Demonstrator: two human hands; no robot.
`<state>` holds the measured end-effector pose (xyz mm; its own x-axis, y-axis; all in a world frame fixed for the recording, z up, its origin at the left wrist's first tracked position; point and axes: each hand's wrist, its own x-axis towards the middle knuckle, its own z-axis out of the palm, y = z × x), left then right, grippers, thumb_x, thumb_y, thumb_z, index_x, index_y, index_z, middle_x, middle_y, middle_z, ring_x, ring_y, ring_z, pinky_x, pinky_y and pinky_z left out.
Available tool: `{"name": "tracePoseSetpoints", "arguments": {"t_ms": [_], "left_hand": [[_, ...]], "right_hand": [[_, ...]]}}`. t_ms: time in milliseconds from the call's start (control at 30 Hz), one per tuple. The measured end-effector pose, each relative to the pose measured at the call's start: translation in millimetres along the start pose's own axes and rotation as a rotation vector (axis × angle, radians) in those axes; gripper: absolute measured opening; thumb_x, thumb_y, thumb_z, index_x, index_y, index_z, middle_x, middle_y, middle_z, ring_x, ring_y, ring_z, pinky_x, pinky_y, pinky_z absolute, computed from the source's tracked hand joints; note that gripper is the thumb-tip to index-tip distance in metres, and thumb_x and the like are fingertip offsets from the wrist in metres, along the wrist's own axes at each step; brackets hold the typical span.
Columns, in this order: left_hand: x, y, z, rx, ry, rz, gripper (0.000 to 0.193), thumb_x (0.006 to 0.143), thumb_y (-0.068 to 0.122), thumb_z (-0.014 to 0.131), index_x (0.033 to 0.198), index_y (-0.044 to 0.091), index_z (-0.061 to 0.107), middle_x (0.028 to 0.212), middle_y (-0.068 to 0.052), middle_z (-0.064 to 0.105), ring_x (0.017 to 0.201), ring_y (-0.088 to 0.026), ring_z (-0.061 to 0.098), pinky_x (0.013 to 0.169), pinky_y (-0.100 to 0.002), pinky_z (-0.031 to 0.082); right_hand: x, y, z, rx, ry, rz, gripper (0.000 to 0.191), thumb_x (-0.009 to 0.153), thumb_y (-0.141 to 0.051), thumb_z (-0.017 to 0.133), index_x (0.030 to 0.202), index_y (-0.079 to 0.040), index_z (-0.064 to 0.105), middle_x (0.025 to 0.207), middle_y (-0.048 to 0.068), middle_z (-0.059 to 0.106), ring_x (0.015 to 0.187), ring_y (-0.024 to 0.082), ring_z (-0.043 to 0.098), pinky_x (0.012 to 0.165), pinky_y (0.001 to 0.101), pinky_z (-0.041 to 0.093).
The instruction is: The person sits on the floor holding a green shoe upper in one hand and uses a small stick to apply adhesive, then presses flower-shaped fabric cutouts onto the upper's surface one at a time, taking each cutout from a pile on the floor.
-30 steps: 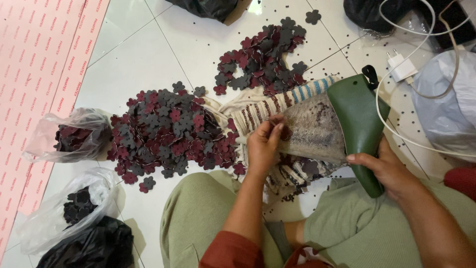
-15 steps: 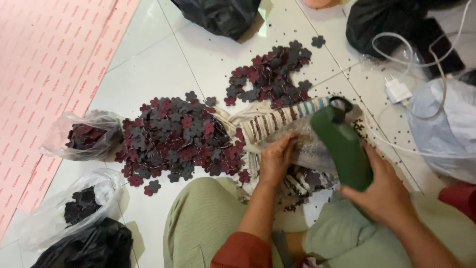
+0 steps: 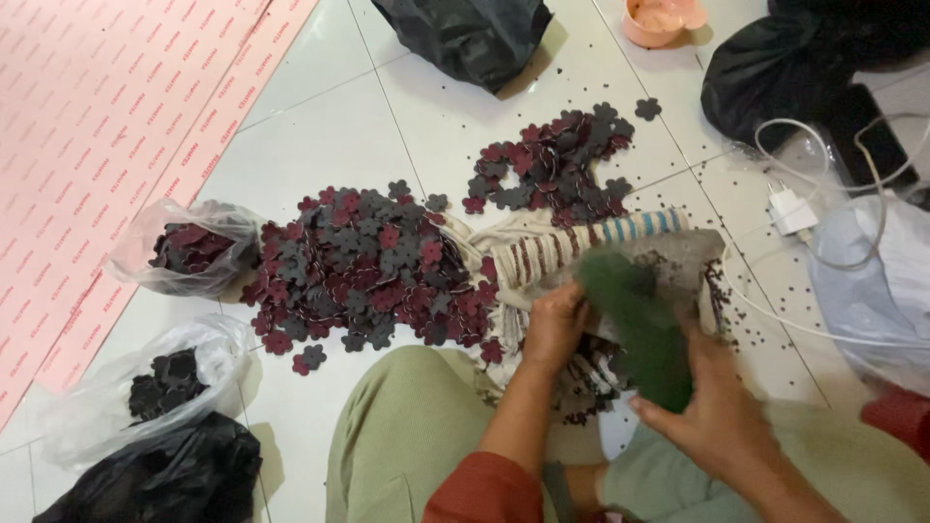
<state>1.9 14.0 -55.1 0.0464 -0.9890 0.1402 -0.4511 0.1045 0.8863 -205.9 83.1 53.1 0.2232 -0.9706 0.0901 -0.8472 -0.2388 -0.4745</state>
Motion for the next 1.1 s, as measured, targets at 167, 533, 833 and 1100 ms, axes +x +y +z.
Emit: {"name": "tracePoseSetpoints", "arguments": {"t_ms": [167,533,833,1100], "left_hand": [[-1.0,-3.2,-5.2,-0.037,0.057,0.104,0.025,0.088,0.003,0.068,0.113,0.009,0.069,0.102,-0.019,0.071,0.096,-0.041,0.070,0.082,-0.046,0.057],[1.4,5.6,-8.3,-0.016,0.046,0.028,0.022,0.099,0.014,0.069,0.121,0.014,0.070,0.105,-0.019,0.072,0.098,-0.039,0.071,0.083,-0.045,0.057],[2.9,5.1,-11.7,-0.091,0.065,0.049,0.030,0.096,0.010,0.067,0.127,0.011,0.068,0.111,-0.021,0.072,0.101,-0.040,0.071,0.084,-0.044,0.058],[3.7,13.9,-11.2,-0.169,0.031,-0.130,0.032,0.098,0.016,0.066,0.129,0.012,0.071,0.100,-0.022,0.074,0.089,-0.034,0.075,0.078,-0.041,0.057]], "right_hand": [[-15.9,-0.2,9.3,0.138,-0.176,0.276,0.113,0.059,-0.041,0.087,0.151,-0.001,0.035,0.137,0.026,0.053,0.124,0.041,0.057,0.098,0.0469,0.047],[9.7,-5.8,-65.9,0.569,0.105,-0.140,0.106,0.061,-0.042,0.087,0.147,0.006,0.047,0.131,0.030,0.059,0.120,0.043,0.057,0.098,0.0487,0.047],[4.1,12.7,26.5,0.238,-0.066,0.226,0.113,0.063,-0.047,0.081,0.153,0.002,0.033,0.135,0.030,0.055,0.124,0.044,0.057,0.103,0.0486,0.045],[0.4,3.5,8.0,-0.096,-0.306,0.474,0.115,0.062,-0.050,0.088,0.160,-0.026,0.032,0.132,0.019,0.058,0.121,0.039,0.059,0.100,0.0492,0.051]]}}
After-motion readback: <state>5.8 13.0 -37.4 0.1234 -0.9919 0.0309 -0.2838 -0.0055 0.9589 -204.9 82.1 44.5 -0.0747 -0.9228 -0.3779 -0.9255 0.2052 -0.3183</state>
